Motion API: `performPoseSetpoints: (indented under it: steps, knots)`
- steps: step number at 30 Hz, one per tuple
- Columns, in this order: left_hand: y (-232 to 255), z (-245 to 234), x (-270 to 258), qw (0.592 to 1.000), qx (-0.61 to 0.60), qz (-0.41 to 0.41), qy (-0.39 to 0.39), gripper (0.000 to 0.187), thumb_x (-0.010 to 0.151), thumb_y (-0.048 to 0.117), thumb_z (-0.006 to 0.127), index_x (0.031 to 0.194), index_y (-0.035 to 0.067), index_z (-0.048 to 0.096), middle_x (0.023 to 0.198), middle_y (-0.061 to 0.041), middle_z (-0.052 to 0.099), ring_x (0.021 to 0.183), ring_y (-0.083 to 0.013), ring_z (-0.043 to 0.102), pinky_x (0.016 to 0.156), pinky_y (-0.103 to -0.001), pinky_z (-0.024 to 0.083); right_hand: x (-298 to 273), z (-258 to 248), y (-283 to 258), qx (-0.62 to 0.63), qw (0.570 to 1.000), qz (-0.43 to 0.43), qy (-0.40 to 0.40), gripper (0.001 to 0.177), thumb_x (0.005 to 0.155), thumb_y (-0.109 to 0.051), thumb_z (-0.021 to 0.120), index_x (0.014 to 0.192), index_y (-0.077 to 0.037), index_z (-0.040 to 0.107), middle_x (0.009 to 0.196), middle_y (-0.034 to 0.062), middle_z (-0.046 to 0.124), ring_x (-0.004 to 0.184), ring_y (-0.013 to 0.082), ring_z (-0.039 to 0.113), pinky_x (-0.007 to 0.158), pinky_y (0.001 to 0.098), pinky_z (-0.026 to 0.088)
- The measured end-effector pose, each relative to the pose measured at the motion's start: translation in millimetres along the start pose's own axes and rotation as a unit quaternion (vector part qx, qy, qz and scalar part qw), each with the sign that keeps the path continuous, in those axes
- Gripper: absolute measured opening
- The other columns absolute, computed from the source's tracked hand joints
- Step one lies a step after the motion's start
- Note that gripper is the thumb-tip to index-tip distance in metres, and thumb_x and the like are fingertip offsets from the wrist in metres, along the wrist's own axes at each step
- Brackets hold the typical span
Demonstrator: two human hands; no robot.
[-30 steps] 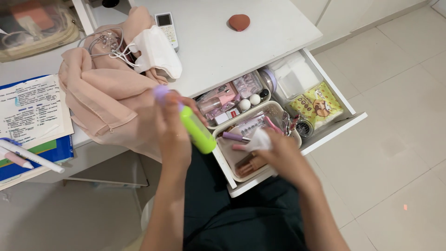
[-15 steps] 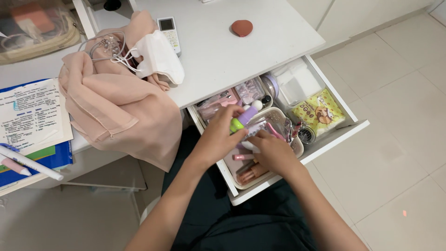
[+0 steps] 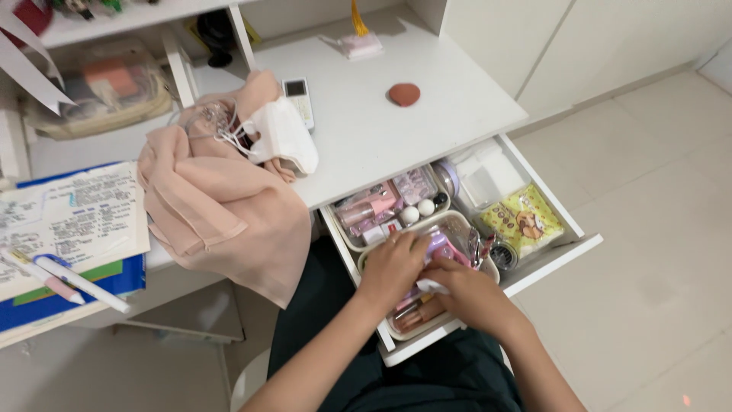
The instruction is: Cleaning and organizing various cosmetic products in a desk drawer using a wet wipe.
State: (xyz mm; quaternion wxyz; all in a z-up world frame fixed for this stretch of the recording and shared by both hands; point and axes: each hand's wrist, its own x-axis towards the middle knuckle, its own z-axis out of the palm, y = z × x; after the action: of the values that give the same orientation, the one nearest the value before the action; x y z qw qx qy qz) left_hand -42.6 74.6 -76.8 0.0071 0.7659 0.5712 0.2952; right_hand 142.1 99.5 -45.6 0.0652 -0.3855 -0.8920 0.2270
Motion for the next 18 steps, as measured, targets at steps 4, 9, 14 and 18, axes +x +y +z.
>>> performPoseSetpoints:
  steps: [4,9,14,18]
  knots:
    - [5.0,-9.9,-5.1,0.990,0.103,0.066,0.065,0.033,0.084,0.013,0.064,0.116,0.006,0.071,0.112,-0.009,0.068,0.106,-0.0262,0.066,0.087,-0.043,0.050,-2.5,-0.9,6.3,0.012,1.000,-0.005,-0.010,0.034,0.081,-0.011,0.065,0.113,-0.018,0.074,0.122,0.0019,0.069,0.111,0.0283,0.067,0.091,0.0408,0.054]
    - [7.0,-23.8,-5.6,0.989,0.136,0.037,0.053,0.029,0.082,0.017,0.067,0.111,0.011,0.072,0.104,-0.007,0.067,0.099,-0.0243,0.062,0.084,-0.041,0.044,-8.2,-2.1,25.7,0.029,0.999,-0.020,0.029,0.038,0.080,-0.006,0.064,0.115,-0.015,0.074,0.125,0.0060,0.069,0.109,0.0293,0.068,0.092,0.0401,0.054]
    - [2.2,-29.3,-10.6,0.986,0.166,0.016,0.007,0.023,0.081,0.018,0.075,0.103,0.015,0.072,0.096,-0.004,0.064,0.095,-0.0229,0.060,0.081,-0.041,0.042,-23.6,-34.0,38.4,0.100,0.991,0.008,0.086,0.035,0.084,-0.005,0.063,0.115,-0.014,0.074,0.113,0.0079,0.075,0.101,0.0256,0.072,0.090,0.0385,0.056]
    - [0.8,-46.2,-18.3,0.988,0.151,0.007,0.026,0.040,0.070,0.026,0.082,0.107,0.013,0.073,0.095,-0.005,0.064,0.096,-0.0246,0.060,0.082,-0.043,0.041,-36.6,-57.6,37.5,0.209,0.959,0.157,0.107,0.035,0.088,-0.008,0.064,0.120,-0.016,0.073,0.098,0.0069,0.075,0.084,0.0186,0.070,0.074,0.0346,0.057]
